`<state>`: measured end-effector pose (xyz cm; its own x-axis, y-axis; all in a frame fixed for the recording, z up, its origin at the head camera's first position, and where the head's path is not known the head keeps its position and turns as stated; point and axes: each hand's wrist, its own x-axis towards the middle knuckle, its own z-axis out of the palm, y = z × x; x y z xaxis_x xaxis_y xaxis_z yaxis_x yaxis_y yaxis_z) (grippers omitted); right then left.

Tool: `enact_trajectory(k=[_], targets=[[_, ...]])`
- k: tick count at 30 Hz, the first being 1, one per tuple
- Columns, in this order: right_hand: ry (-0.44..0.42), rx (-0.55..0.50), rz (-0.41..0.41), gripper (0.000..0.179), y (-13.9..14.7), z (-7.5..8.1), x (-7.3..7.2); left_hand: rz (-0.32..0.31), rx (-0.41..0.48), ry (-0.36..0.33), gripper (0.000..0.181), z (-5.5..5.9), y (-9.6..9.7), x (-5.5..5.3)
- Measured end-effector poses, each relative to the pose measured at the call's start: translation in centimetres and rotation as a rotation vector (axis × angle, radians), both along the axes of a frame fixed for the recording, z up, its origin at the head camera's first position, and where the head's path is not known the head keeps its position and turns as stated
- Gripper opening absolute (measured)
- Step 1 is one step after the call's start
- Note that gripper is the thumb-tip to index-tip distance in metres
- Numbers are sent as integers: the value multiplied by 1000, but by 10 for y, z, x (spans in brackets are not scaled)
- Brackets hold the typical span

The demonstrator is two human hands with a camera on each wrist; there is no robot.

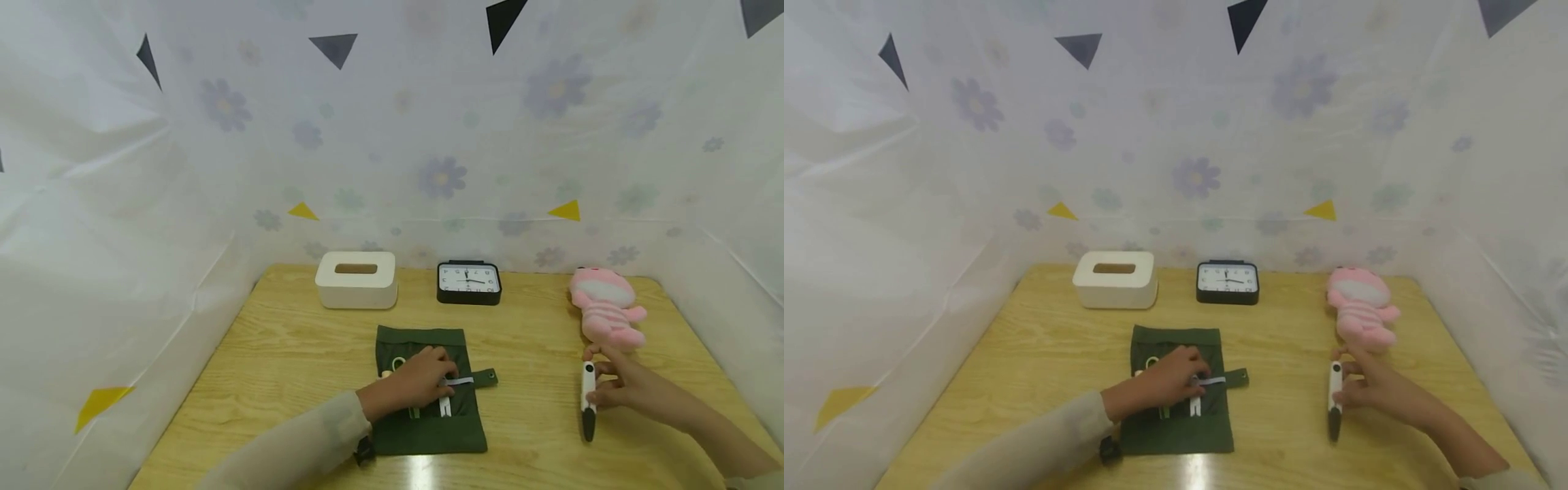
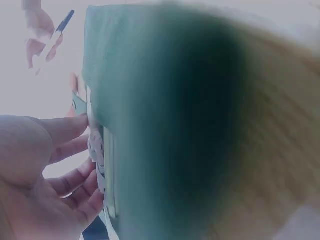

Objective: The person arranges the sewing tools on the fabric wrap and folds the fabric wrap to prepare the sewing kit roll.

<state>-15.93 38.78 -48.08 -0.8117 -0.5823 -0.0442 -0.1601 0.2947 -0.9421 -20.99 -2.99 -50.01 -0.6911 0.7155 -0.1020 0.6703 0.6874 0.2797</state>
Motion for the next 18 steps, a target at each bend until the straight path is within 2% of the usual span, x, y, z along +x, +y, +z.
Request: enact_trajectory(k=[4,10,14,18], targets=[[-17,-67,2,48,-30,1,-10,-7,4,-36,26,4,-2,1],[-34,-39,-49,45,-75,3,-28,-18,21,-60,21,4,-3,-1],[-32,-34,-90,45,-100,2,-43,-26,48,-46,16,3,-3,-2],[-20,-29,-151,48,-122,-2,-58,-14,67,0,10,2,-2,0]])
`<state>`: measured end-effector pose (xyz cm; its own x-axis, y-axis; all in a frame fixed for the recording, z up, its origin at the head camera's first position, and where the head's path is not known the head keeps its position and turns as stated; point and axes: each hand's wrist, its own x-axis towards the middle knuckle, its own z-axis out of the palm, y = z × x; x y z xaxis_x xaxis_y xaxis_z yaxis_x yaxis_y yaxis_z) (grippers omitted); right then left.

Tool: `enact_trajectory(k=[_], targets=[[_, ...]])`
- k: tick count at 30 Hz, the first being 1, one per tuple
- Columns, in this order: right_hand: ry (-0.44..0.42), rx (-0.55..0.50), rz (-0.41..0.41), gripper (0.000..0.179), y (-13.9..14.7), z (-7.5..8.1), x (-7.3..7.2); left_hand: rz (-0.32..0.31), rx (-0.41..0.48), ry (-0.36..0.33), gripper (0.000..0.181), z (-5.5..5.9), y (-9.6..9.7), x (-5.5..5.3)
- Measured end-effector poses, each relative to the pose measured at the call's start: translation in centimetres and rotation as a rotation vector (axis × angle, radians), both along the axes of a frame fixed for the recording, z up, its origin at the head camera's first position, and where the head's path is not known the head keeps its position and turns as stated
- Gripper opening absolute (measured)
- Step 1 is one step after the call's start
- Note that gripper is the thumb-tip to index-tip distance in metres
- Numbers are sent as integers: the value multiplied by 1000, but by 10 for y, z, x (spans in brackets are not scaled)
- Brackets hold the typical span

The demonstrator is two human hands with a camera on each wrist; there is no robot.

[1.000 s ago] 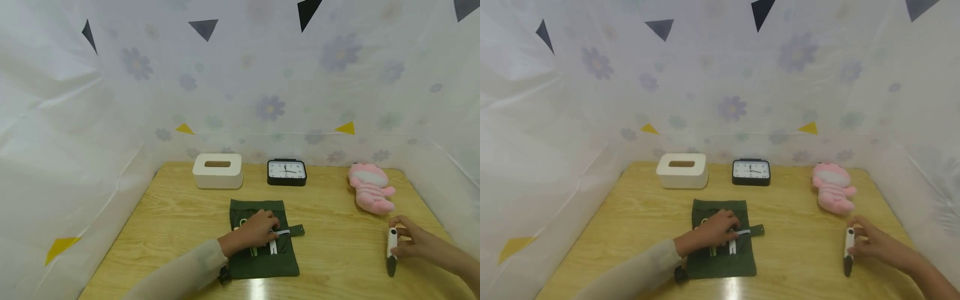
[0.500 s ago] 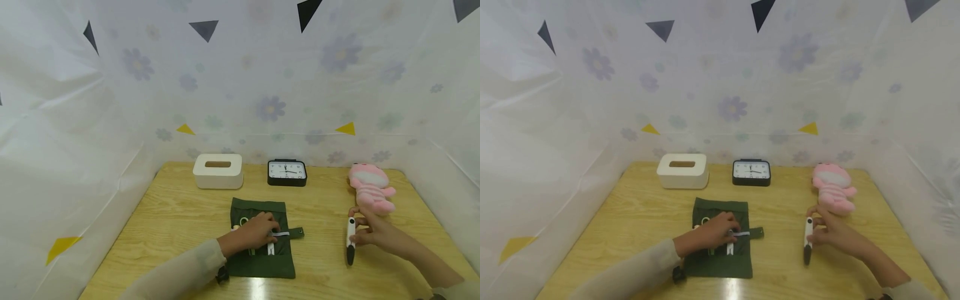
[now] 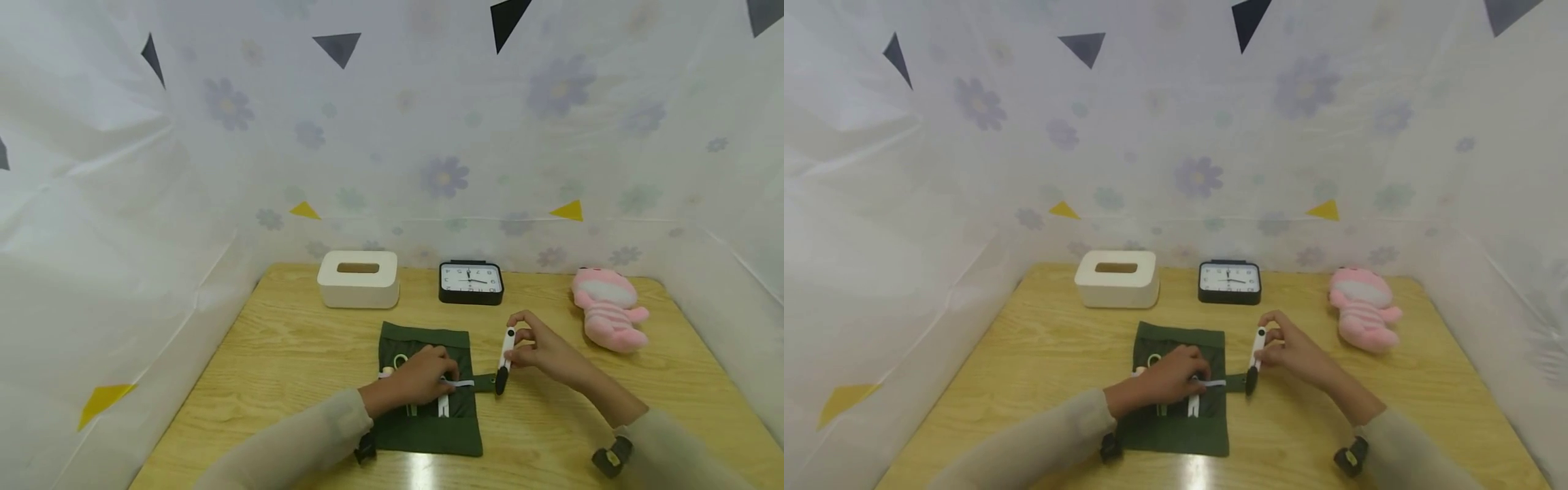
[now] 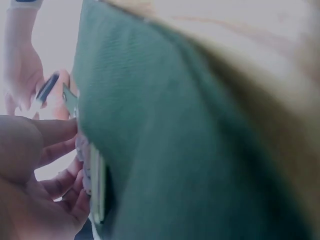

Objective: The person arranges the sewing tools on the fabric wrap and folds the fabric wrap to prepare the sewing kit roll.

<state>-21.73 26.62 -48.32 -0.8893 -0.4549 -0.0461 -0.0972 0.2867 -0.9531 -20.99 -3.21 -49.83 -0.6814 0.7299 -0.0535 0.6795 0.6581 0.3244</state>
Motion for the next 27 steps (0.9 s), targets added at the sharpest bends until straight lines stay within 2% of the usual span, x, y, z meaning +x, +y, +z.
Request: enact_trajectory(k=[6,11,18,27], targets=[[-11,-55,-80,50,-25,-10,-18,38,-3,61,6,-4,4,2],[-6,-64,-108,48,-40,-17,-28,65,-2,68,9,-6,7,3],[-11,-58,-102,52,-51,-21,-35,81,1,78,11,-9,9,3],[-46,-24,-60,51,-58,-28,-35,85,-5,93,10,-10,10,3]])
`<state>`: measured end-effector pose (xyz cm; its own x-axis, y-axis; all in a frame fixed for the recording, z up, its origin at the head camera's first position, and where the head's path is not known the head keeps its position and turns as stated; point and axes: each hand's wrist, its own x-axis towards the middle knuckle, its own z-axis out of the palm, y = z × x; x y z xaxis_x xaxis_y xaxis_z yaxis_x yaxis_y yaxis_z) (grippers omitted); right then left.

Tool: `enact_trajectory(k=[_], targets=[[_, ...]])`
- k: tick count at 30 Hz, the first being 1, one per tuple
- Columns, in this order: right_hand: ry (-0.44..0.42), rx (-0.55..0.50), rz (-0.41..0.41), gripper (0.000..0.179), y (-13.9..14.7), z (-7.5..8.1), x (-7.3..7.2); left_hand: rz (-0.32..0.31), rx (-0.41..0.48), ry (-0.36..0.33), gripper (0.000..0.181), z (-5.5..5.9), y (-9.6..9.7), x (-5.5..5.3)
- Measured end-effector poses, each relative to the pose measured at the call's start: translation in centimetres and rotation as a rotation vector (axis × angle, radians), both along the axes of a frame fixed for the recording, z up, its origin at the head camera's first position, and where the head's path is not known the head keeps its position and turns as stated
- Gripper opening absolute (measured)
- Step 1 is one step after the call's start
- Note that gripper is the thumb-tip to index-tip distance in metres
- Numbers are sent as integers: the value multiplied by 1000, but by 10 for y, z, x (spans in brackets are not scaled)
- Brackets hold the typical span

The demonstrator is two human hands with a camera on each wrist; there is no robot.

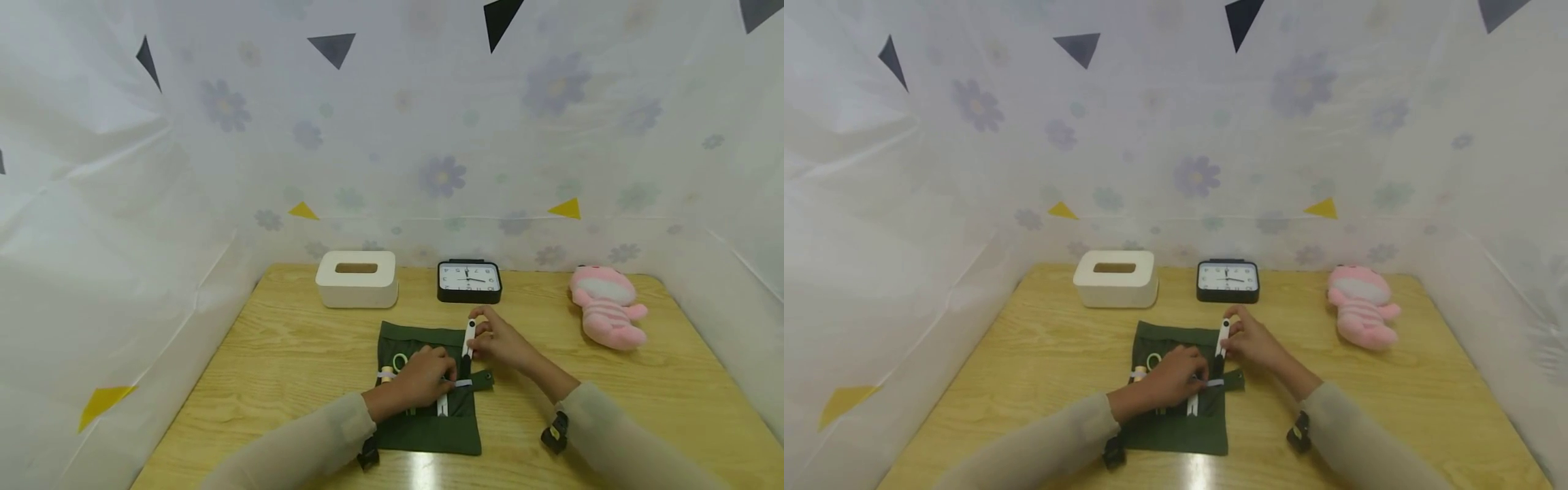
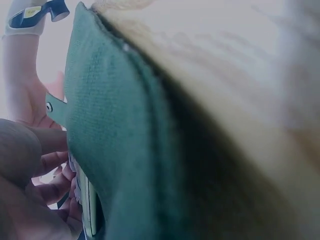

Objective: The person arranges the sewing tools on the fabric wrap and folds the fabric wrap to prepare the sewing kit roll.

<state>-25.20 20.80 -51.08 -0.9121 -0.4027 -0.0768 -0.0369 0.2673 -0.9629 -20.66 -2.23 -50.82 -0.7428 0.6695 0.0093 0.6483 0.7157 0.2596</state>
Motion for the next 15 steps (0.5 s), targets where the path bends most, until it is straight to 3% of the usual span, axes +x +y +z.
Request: enact_trajectory(k=[15], targets=[[13,36,95,51,-6,-2,9,-2,19,-23,14,-2,0,-2]])
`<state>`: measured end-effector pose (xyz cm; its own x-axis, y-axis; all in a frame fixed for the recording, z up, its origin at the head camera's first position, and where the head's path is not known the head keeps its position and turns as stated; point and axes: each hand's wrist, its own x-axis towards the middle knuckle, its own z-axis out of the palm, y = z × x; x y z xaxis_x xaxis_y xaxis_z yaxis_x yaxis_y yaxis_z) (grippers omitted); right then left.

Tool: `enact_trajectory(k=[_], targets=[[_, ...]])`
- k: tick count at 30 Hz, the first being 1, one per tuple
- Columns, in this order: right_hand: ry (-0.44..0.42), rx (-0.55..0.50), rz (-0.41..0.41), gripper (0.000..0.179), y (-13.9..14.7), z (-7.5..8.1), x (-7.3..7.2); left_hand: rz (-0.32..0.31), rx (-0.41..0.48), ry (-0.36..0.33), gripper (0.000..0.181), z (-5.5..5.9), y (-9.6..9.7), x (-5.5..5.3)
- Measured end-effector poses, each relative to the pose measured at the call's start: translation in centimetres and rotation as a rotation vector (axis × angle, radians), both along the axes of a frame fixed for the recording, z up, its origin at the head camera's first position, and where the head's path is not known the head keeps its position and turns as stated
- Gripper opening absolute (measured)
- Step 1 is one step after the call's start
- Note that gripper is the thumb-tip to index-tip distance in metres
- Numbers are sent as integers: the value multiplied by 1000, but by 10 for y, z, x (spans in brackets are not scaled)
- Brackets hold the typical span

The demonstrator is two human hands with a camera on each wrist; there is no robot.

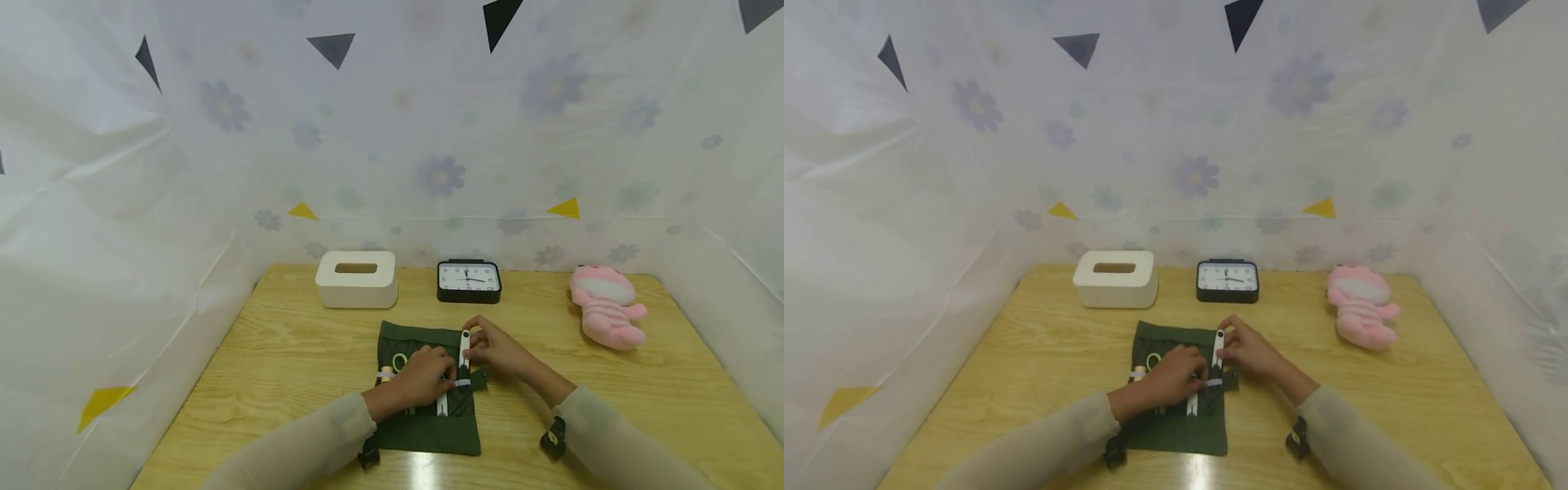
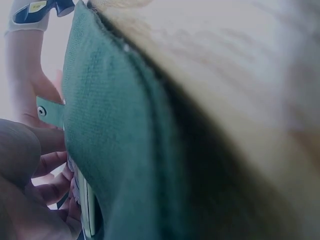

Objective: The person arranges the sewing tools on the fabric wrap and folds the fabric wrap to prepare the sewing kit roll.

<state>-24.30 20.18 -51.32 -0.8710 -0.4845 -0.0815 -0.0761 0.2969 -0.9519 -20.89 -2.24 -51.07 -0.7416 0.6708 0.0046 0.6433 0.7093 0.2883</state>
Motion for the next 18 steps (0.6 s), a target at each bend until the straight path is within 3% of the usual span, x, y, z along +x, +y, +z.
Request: enact_trajectory(k=[12,18], targets=[[41,44,19,50,2,-14,-1,-4,3,-9,14,0,-1,0],[55,61,19,48,1,-13,1,-13,2,-10,13,-1,0,-1]])
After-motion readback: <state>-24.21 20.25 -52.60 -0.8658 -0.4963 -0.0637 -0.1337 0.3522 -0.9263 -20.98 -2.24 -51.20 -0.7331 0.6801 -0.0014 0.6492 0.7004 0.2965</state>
